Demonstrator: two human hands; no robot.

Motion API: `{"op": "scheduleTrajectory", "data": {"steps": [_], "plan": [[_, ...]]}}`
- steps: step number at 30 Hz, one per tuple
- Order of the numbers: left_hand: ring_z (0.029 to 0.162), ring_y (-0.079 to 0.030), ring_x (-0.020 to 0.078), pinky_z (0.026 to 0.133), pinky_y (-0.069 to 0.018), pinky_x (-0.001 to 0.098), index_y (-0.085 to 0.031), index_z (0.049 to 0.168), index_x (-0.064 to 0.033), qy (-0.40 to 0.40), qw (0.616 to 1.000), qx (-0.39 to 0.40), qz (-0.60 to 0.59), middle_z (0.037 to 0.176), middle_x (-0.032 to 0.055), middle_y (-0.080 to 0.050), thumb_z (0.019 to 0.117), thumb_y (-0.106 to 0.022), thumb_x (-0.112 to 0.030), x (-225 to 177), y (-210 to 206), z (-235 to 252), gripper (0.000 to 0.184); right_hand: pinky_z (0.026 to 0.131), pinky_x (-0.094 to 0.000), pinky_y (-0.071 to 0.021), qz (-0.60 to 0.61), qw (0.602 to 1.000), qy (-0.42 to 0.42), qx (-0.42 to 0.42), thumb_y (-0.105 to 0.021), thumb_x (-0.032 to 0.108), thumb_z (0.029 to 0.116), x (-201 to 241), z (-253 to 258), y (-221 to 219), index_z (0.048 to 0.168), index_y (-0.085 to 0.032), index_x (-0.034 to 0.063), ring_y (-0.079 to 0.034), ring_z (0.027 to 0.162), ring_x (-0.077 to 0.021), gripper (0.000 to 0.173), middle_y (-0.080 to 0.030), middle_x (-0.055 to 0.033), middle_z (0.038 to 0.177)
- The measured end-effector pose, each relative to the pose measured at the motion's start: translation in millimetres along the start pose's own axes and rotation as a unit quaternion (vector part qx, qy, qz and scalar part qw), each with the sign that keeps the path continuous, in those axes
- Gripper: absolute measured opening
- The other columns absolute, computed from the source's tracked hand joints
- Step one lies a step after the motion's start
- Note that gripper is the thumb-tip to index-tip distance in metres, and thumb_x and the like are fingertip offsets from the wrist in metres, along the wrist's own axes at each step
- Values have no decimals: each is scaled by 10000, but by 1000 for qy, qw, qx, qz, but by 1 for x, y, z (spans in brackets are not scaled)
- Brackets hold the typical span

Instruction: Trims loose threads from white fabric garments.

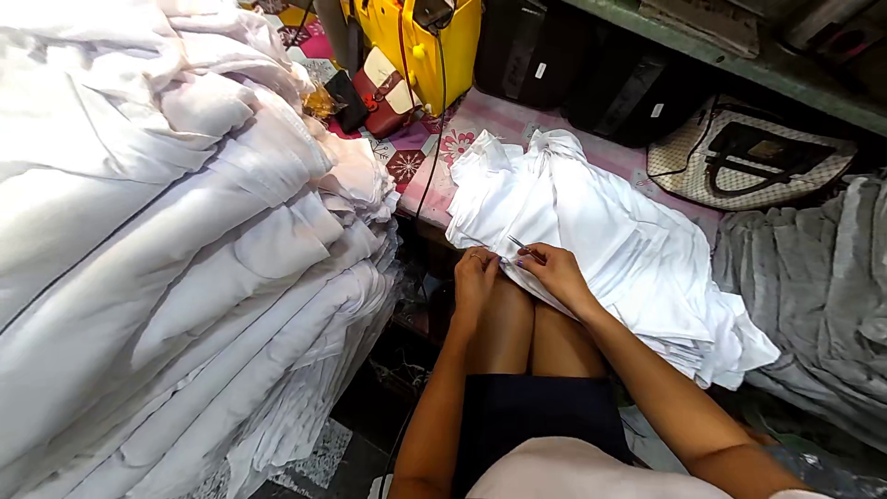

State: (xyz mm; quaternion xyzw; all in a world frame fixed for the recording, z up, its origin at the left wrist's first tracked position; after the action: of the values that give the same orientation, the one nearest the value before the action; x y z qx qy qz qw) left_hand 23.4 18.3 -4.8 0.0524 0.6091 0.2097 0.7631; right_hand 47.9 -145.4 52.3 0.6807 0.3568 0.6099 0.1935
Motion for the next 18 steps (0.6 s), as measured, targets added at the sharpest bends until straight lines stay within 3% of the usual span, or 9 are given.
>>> {"op": "scheduleTrajectory", "data": {"steps": [3, 6, 10, 11, 13, 14, 16, 18], "plan": [[824, -672, 217, 793, -557, 352, -710, 981, 65, 79, 996, 38, 30, 990, 185, -693, 984, -594, -85, 9, 11, -9, 190, 722, -327, -463, 30, 999, -19, 1, -714, 219, 970, 0, 0, 0, 1119, -732, 34, -534, 726, -113, 239, -652, -58, 851], [904, -671, 258, 855, -540, 406, -682, 1074, 70, 150, 985, 60, 55, 1068, 208, -677, 1019, -545, -118, 6, 16, -15, 239, 746, -361, -474, 19, 999, -26, 14, -762, 258, 933, 0, 1, -7, 1152, -722, 33, -546, 751, -142, 317, -662, -75, 884], [1016, -676, 324, 908, -557, 436, -589, 1320, 77, 52, 997, 34, 41, 1278, 264, -609, 974, -672, -147, 2, 3, -10, 421, 828, -465, -516, -12, 1000, -19, 17, -726, 273, 959, 3, 5, -21, 1170, -719, 32, -643, 860, -238, 320, -706, -133, 965], [980, -692, 327, 887, -571, 437, -636, 1274, 74, 19, 999, 21, 46, 1232, 261, -638, 963, -684, -123, 3, 0, -9, 372, 810, -442, -512, 3, 1000, -18, 10, -699, 270, 981, 3, 5, -21, 1154, -720, 27, -633, 835, -218, 299, -701, -123, 941], [895, -733, 317, 842, -598, 440, -750, 1056, 62, -34, 997, -26, 61, 1034, 223, -726, 946, -676, -56, 8, -2, -10, 177, 736, -338, -492, 62, 998, -28, 17, -608, 275, 1044, 5, 1, -16, 1128, -715, 24, -579, 745, -127, 286, -661, -65, 858], [862, -738, 295, 823, -602, 419, -766, 992, 48, -48, 996, -41, 66, 974, 197, -741, 946, -669, -44, 10, -1, -12, 142, 632, -260, -435, 100, 994, -39, 34, -535, 277, 1082, 6, -2, -13, 1112, -712, 23, -491, 640, -68, 311, -577, -8, 765], [805, -733, 255, 784, -600, 376, -770, 958, 42, -44, 996, -49, 65, 925, 177, -747, 944, -657, -38, 12, 1, -15, 139, 491, -194, -335, 170, 978, -81, 89, -414, 278, 1125, 7, -10, -8, 1080, -701, 11, -362, 495, -20, 394, -420, 68, 630], [763, -714, 228, 753, -592, 340, -748, 964, 58, -7, 998, -43, 48, 908, 181, -731, 948, -640, -46, 16, 4, -19, 151, 458, -189, -314, 180, 965, -130, 139, -395, 304, 1131, 6, -15, -6, 1038, -697, 26, -336, 452, -16, 422, -387, 89, 579]]}}
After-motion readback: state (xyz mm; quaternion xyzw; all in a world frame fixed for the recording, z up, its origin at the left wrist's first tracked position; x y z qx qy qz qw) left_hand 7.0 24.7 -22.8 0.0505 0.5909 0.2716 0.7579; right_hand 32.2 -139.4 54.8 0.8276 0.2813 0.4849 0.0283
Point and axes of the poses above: each hand's wrist, its own z-axis towards the middle knuckle, its own y-axis out of the back of the hand, x = y × z, the point moved 5 cm from there along z, towards the middle knuckle
